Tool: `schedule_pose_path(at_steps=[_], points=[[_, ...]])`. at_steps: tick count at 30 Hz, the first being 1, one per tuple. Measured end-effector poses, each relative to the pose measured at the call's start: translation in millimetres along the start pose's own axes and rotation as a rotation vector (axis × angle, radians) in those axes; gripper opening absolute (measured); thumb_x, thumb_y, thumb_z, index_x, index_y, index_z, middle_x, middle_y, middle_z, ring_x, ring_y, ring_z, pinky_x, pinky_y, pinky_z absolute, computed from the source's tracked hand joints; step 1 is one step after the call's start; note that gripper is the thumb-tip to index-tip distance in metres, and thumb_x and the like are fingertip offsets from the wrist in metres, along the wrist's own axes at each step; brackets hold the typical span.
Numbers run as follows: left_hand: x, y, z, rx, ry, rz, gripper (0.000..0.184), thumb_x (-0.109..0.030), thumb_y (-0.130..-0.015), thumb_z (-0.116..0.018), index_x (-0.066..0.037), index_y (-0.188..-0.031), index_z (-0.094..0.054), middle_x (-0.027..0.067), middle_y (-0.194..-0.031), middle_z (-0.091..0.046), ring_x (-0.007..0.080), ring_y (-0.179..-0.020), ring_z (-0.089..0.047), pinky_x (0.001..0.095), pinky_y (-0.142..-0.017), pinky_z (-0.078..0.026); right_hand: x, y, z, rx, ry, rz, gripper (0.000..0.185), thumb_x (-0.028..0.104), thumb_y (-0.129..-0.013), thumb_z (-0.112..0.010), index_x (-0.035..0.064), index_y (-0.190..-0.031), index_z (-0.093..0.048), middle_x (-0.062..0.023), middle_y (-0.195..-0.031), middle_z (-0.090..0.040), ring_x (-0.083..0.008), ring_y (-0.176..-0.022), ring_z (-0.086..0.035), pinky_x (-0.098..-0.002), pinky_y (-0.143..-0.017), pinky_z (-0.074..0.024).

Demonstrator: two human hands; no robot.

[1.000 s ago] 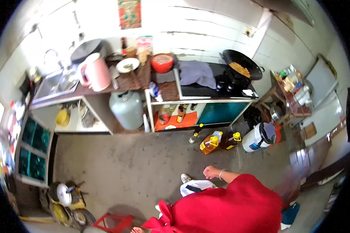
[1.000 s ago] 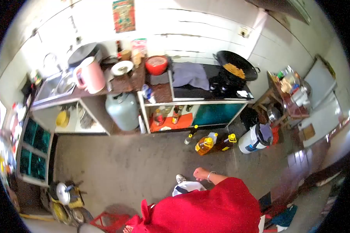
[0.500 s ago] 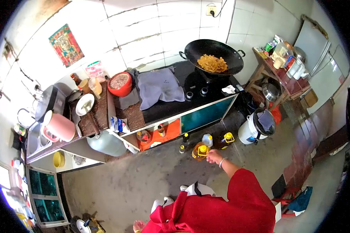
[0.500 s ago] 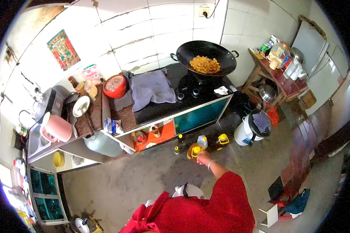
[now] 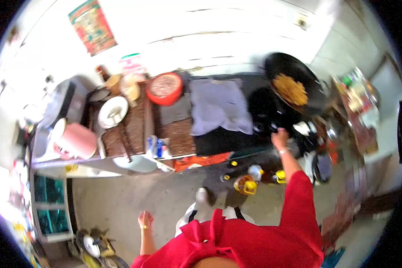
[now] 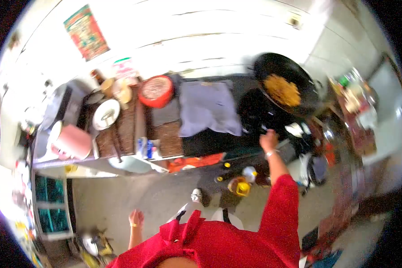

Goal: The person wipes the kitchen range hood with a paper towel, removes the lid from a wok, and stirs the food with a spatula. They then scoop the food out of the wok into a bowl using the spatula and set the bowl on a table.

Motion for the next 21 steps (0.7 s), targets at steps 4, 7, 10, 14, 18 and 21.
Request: schedule_pose_path(at_steps=[4, 7, 10, 14, 18, 21], points=[[-103, -29, -68, 0.029, -0.06, -0.32, 0.02, -0.028, -0.086, -0.051, -0.008, -0.085, -0.049, -0.0014, -0.066, -0.046, 0.006, -0.056, -0.045, 0.0193, -0.044, -0.035, 2, -36, -14, 0.216, 0.273, 0.01, 0.057, 0.027, -0.081, -0.052, -0.0109, -0.12, -0.034, -0.0272, -0.112, -0.047, -0.0375, -0.104, -0.047, -0.0414, -0.09, -0.0375], [-178, -38, -115, -0.113, -0.065, -0.535, 0.026, -0.029, -0.086, -0.052, -0.007, -0.1, -0.048, 0.0002, -0.08, -0.05, 0.0068, -0.066, -0.048, 0.0201, -0.051, -0.039, 27, -40, -8, 0.373, 0.263, -0.129, 0.046, 0.031, -0.082, -0.052, -0.0084, -0.106, -0.048, -0.0251, -0.101, -0.055, -0.0349, -0.095, -0.054, -0.0429, -0.08, -0.0446], [-212, -95, -134, -0.059, -0.157, -0.782, 0.034, -0.028, -0.083, -0.058, -0.005, -0.104, -0.047, 0.0035, -0.086, -0.053, 0.0103, -0.074, -0.05, 0.0229, -0.062, -0.043, 42, -45, 13, 0.257, 0.283, -0.066, 0.039, 0.036, -0.078, -0.055, -0.0024, -0.085, -0.059, -0.023, -0.086, -0.06, -0.0364, -0.082, -0.058, -0.043, -0.071, -0.0473], [-250, -100, -173, -0.27, -0.507, -0.979, 0.057, -0.033, -0.071, -0.07, 0.002, -0.108, -0.044, 0.0116, -0.088, -0.054, 0.0193, -0.077, -0.052, 0.0297, -0.072, -0.044, 5, -63, -14, 0.405, 0.215, -0.223, 0.041, 0.042, -0.074, -0.058, 0.0014, -0.077, -0.062, -0.0202, -0.086, -0.061, -0.0358, -0.083, -0.058, -0.0423, -0.072, -0.047], [-261, -112, -181, -0.377, -0.914, -0.967, 0.064, -0.03, -0.068, -0.07, 0.004, -0.114, -0.04, 0.0215, -0.1, -0.053, 0.0308, -0.09, -0.053, 0.0369, -0.081, -0.041, 7, -63, -20, 0.297, 0.189, -0.086, 0.033, 0.031, -0.073, -0.064, -0.0014, -0.074, -0.061, -0.0207, -0.08, -0.061, -0.0358, -0.077, -0.059, -0.0421, -0.069, -0.0478], [-259, -140, -177, -0.197, -0.56, -0.657, 0.042, -0.018, -0.076, -0.061, 0.002, -0.108, -0.043, 0.0096, -0.08, -0.056, 0.0168, -0.063, -0.053, 0.029, -0.054, -0.044, 15, -59, -18, 0.351, 0.252, 0.042, 0.023, 0.021, -0.073, -0.064, -0.0009, -0.078, -0.061, -0.0215, -0.081, -0.06, -0.0354, -0.078, -0.059, -0.0411, -0.07, -0.0486]])
Point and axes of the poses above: each hand's wrist, its own y-axis away from the middle knuckle, its own z-axis out of the back of the hand, x = y × z, the point moved 5 cm from there along -y, towards the middle knuckle
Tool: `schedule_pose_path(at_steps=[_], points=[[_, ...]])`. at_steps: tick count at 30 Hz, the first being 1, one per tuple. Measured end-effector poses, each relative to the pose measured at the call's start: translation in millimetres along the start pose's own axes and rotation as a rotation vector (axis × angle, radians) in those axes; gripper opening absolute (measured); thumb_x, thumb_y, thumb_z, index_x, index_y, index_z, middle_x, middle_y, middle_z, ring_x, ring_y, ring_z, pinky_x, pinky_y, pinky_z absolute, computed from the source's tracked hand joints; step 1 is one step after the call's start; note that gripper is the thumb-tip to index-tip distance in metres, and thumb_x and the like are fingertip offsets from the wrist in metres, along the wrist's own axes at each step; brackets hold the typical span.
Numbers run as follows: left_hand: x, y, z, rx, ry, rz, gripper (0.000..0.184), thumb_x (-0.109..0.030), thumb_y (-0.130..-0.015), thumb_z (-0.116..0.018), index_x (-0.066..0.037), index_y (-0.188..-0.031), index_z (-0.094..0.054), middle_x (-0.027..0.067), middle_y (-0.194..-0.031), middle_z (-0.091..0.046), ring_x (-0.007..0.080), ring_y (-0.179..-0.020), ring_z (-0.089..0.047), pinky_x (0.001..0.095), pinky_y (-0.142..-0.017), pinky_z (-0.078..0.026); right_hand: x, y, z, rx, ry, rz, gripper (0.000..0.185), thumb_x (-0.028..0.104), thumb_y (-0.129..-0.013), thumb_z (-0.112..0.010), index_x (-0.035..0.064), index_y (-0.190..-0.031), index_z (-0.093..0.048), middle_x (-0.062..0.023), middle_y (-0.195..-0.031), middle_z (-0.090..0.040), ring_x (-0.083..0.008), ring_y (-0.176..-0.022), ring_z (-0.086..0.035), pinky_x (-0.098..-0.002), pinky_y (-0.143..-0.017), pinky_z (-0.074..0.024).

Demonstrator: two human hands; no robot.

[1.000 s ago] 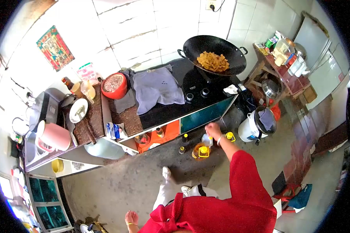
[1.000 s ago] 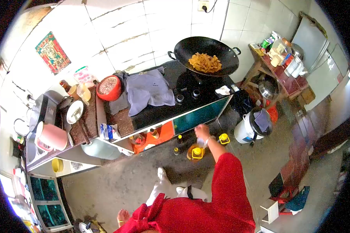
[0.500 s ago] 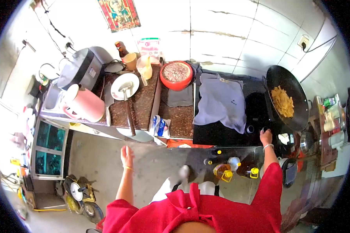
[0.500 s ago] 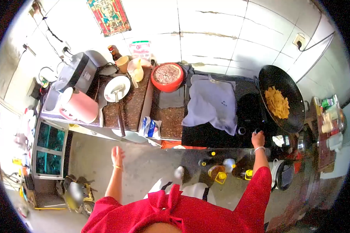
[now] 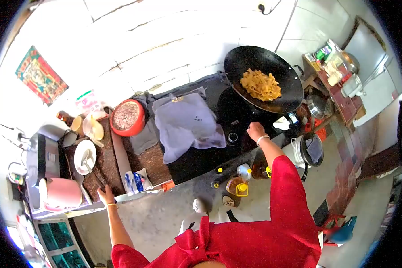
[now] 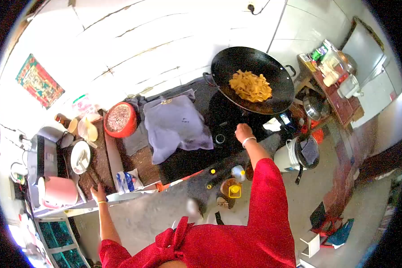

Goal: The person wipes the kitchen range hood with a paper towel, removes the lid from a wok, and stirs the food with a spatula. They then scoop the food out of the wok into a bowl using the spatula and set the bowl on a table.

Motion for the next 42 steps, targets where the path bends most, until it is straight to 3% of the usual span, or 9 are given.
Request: schedule_pose_path(at_steps=[3, 8, 11, 17, 27, 33, 39, 40, 42], points=[[-17, 14, 4, -0.07, 0.317, -0.045, 0.032, -0.009, -0.079, -0.055, 0.0, -0.107, -0.044, 0.0046, -0.071, -0.052, 0.0087, -0.056, -0.047, 0.0231, -0.046, -0.039, -2, -4, -6, 0.085, 0.063, 0.088, 0.021, 0.016, -0.074, -0.061, -0.0027, -0.082, -0.059, -0.0216, -0.084, -0.059, -0.0349, -0.074, -0.06, -0.04, -0.068, -0.05], [12, 17, 29, -0.19, 0.089, -0.261, 0.041, -0.016, -0.075, -0.063, 0.003, -0.106, -0.045, 0.0034, -0.07, -0.047, 0.0109, -0.056, -0.04, 0.0233, -0.047, -0.035, -2, 0, -10, 0.101, 0.175, 0.235, 0.027, 0.006, -0.075, -0.057, -0.0078, -0.097, -0.05, -0.0229, -0.083, -0.058, -0.0328, -0.076, -0.06, -0.0357, -0.062, -0.0517], [-53, 86, 34, -0.174, 0.071, -0.28, 0.04, -0.013, -0.074, -0.064, 0.002, -0.105, -0.045, 0.0019, -0.065, -0.046, 0.0091, -0.052, -0.04, 0.0223, -0.044, -0.034, 3, 4, 1, 0.083, 0.226, 0.313, 0.032, 0.002, -0.075, -0.054, -0.0089, -0.105, -0.047, -0.0233, -0.085, -0.058, -0.0318, -0.075, -0.061, -0.0346, -0.061, -0.052], [-106, 181, 15, 0.171, 0.371, -0.09, 0.02, -0.004, -0.078, -0.056, -0.004, -0.095, -0.045, -0.0022, -0.055, -0.042, 0.0049, -0.039, -0.037, 0.0194, -0.035, -0.029, 6, 8, 11, 0.132, 0.16, 0.338, 0.03, 0.001, -0.076, -0.049, -0.0113, -0.103, -0.05, -0.0271, -0.086, -0.058, -0.0335, -0.079, -0.061, -0.0361, -0.066, -0.0521], [-202, 288, -62, 0.747, 0.945, 0.006, 0.029, -0.012, -0.086, -0.049, -0.004, -0.113, -0.043, 0.0003, -0.057, -0.04, 0.008, -0.043, -0.036, 0.0205, -0.04, -0.03, 0, 7, 2, -0.034, 0.081, 0.428, 0.019, 0.001, -0.073, -0.049, -0.0078, -0.089, -0.055, -0.0246, -0.082, -0.059, -0.0331, -0.075, -0.06, -0.0371, -0.065, -0.0514], [-260, 335, -106, 1.052, 1.058, -0.02, 0.036, -0.02, -0.08, -0.059, -0.006, -0.11, -0.043, 0.003, -0.064, -0.047, 0.0118, -0.049, -0.043, 0.0242, -0.046, -0.036, -6, 7, 4, 0.054, 0.01, 0.332, 0.022, 0.005, -0.078, -0.048, -0.0082, -0.095, -0.049, -0.0272, -0.088, -0.055, -0.035, -0.078, -0.059, -0.038, -0.067, -0.0511], [-322, 387, -156, 1.349, 1.103, -0.041, 0.039, -0.02, -0.078, -0.062, -0.006, -0.109, -0.042, 0.0049, -0.067, -0.049, 0.0148, -0.059, -0.045, 0.0301, -0.056, -0.036, -14, 53, 47, -0.094, -0.34, 0.375, 0.069, 0.022, -0.07, -0.064, 0.0027, -0.126, -0.028, -0.022, -0.097, -0.05, -0.0351, -0.081, -0.056, -0.041, -0.066, -0.0488], [-326, 395, -167, 1.384, 1.117, 0.002, 0.038, -0.019, -0.078, -0.061, -0.006, -0.108, -0.042, 0.007, -0.073, -0.05, 0.0168, -0.068, -0.048, 0.0329, -0.066, -0.041, -9, 76, 72, -0.283, -0.523, 0.498, 0.066, 0.021, -0.07, -0.064, 0.0025, -0.123, -0.031, -0.0187, -0.095, -0.05, -0.0296, -0.072, -0.057, -0.0384, -0.062, -0.0484], [-337, 413, -188, 1.48, 1.081, 0.019, 0.032, -0.016, -0.08, -0.058, -0.005, -0.107, -0.043, 0.0117, -0.095, -0.051, 0.0232, -0.091, -0.051, 0.0402, -0.087, -0.039, 1, 123, 113, -0.185, -0.904, 0.569, 0.056, 0.013, -0.069, -0.064, 0.0066, -0.118, -0.036, -0.0144, -0.091, -0.05, -0.0265, -0.071, -0.056, -0.0345, -0.06, -0.0478]])
Point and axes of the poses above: each hand's wrist, its own y-axis away from the middle knuckle, its own z-axis out of the back of the hand, x = y × z, the point moved 5 cm from there along -y, towards the middle knuckle
